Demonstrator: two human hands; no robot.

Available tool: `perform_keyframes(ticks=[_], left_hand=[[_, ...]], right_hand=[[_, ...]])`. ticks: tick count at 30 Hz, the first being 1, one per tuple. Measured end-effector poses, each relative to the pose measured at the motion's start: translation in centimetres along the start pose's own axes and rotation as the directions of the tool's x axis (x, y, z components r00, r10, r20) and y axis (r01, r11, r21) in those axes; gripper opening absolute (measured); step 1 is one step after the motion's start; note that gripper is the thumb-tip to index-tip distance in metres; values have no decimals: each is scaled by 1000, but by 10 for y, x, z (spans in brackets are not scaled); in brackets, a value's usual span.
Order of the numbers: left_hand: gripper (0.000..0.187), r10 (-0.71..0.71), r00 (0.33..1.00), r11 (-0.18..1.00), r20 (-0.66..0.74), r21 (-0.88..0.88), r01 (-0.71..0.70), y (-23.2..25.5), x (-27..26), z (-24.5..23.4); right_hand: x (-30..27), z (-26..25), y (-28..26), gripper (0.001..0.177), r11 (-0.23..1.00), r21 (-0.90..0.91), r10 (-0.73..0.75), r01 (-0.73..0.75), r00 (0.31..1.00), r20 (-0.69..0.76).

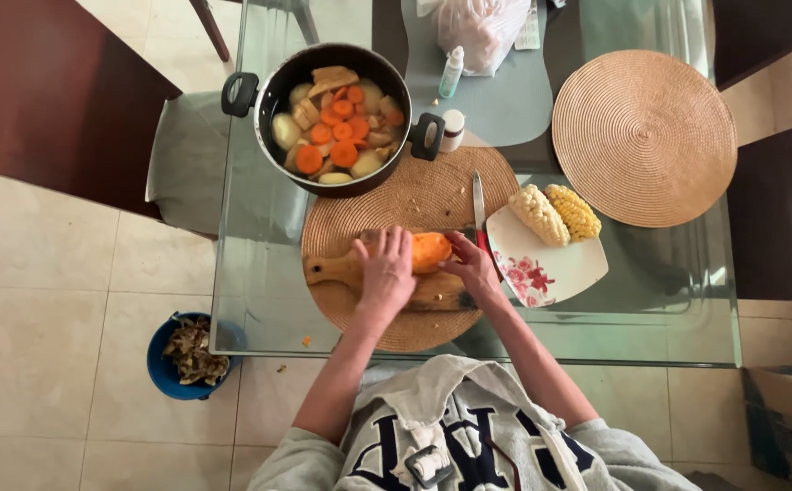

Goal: The person slices an orange carrot into thick rounds on a wooden cutting board set on a woven placemat, using a small knife held in the right hand while the left hand steadies the vegetable. Sliced rounds accumulate on the board next to a pot already containing carrot slices and potatoes, with corn cobs on a plate nearby.

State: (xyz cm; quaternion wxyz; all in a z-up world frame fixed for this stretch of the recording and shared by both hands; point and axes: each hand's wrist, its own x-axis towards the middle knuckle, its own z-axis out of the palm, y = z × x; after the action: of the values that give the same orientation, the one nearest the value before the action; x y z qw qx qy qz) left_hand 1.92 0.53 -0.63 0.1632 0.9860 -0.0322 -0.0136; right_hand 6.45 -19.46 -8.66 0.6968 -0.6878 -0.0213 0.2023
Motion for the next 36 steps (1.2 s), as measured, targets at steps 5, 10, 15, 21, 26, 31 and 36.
perform_keyframes(ticks=[5, 10, 15, 21, 26, 31, 36], left_hand=[[78, 41, 995, 997, -94, 65, -35, 10, 3, -1], [87, 42, 996, 999, -73, 15, -41, 10, 6, -3], [85, 24, 999, 1000, -26, -6, -24, 9, 7, 0], [78, 16, 998, 998, -56, 62, -13, 11, 5, 6], [80, 27, 997, 999, -79, 40, -24, 13, 7, 5], [86, 53, 993, 999, -106, 8, -53, 13, 5, 3], [89, 102, 985, 995, -142, 5, -102, 10, 7, 2]], right_hand=[[-18, -5, -42, 57, 826, -564, -130, 11, 976, -172], [-29, -13, -47, 58, 551, -817, -459, 168, 879, -129], [-25, -11, -18, 66, 524, -834, -443, 175, 892, -91], [-25, -14, -24, 58, 553, -833, -255, -5, 951, -175], [-30, -6, -45, 59, 532, -847, -266, -19, 945, -188], [-38, -10, -37, 58, 591, -806, -260, -29, 939, -225], [-35, -28, -24, 58, 499, -867, -383, -6, 895, -227]])
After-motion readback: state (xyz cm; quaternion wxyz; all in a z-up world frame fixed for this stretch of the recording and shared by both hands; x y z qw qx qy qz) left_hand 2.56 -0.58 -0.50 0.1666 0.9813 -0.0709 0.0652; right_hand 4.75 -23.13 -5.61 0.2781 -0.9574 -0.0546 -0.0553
